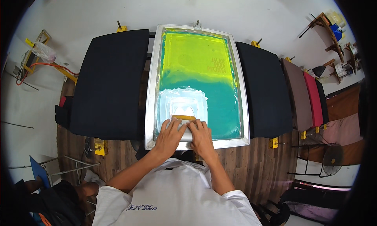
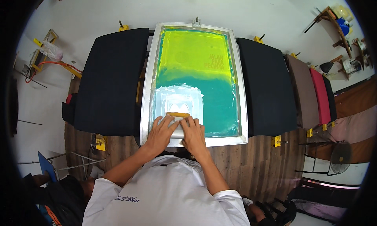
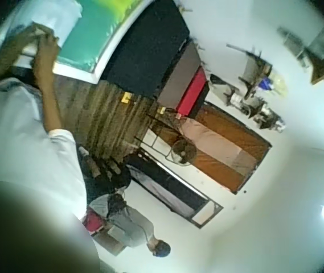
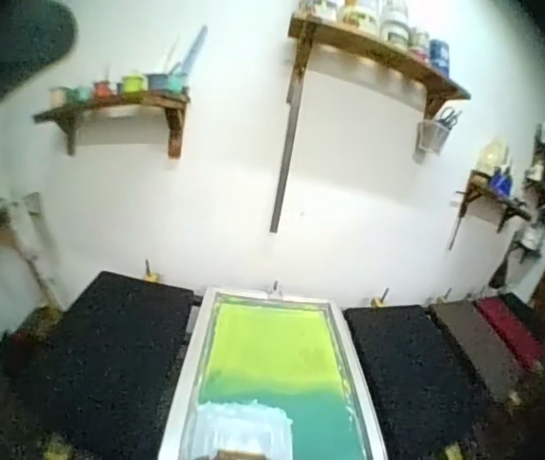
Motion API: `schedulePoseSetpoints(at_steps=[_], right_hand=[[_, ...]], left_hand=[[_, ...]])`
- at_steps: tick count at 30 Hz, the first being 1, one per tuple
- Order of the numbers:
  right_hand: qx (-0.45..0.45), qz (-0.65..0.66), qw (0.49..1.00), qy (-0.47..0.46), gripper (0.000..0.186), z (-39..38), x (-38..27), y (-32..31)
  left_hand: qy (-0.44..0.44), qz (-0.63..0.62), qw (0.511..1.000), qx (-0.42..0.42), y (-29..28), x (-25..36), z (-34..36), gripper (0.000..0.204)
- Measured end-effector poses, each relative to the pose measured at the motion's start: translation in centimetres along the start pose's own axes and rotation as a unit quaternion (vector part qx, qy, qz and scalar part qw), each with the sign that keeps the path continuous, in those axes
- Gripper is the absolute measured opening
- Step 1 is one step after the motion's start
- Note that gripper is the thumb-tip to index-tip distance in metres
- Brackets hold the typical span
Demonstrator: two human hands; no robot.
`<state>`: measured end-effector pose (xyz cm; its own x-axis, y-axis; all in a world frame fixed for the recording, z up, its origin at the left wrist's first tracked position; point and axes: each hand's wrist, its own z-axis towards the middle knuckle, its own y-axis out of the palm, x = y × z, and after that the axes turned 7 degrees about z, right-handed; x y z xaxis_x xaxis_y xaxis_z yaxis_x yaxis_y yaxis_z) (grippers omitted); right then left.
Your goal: Applying ink to a garment using a screen and squeegee.
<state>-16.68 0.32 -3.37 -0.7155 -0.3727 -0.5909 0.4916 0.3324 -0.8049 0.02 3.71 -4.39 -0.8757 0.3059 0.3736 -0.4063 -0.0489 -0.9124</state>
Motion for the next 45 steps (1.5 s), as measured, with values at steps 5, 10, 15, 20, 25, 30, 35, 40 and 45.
schedulePoseSetpoints(at_steps=[5, 10, 15, 20, 25, 30, 35, 40, 45], right_hand=[[-0.007, -0.027, 1.000, -0.006, 0.061, 0.7, -0.4, -2.2], [-0.018, -0.070, 0.997, 0.002, 0.044, 6.8, 0.3, -2.7], [-0.055, -0.076, 0.995, 0.019, 0.042, 7.0, 0.1, -1.8], [-0.069, -0.064, 0.996, -0.009, 0.046, 1.3, -1.5, -1.7], [-0.143, -0.070, 0.987, 0.018, 0.047, 1.3, -2.2, -3.4], [-0.052, -0.108, 0.993, -0.016, 0.034, 7.9, 0.1, -3.8], [-0.035, -0.096, 0.994, -0.027, 0.035, 8.2, 1.3, -2.5], [-0.028, -0.064, 0.998, -0.008, 0.052, 1.9, -0.8, -1.5], [-0.068, -0.056, 0.996, -0.006, 0.048, 0.5, -1.8, -2.9]], left_hand=[[0.005, -0.025, 1.000, -0.015, -1.2, -0.1, 1.4, 0.053], [-0.046, -0.089, 0.995, -0.029, -2.0, -3.5, 5.6, 0.047], [-0.045, -0.130, 0.990, -0.033, -0.8, -5.3, 5.0, 0.048], [-0.033, -0.132, 0.989, -0.048, -1.2, -2.2, -0.3, 0.051], [-0.055, -0.154, 0.981, -0.104, -2.9, -0.7, -0.4, 0.048], [-0.040, -0.165, 0.985, -0.030, -1.9, -4.4, 6.0, 0.034], [-0.045, -0.128, 0.991, -0.001, -0.5, -4.9, 5.9, 0.042], [-0.017, -0.103, 0.994, 0.009, 0.0, -1.9, 0.0, 0.047], [-0.033, -0.137, 0.986, -0.088, -2.1, -0.7, -0.7, 0.041]])
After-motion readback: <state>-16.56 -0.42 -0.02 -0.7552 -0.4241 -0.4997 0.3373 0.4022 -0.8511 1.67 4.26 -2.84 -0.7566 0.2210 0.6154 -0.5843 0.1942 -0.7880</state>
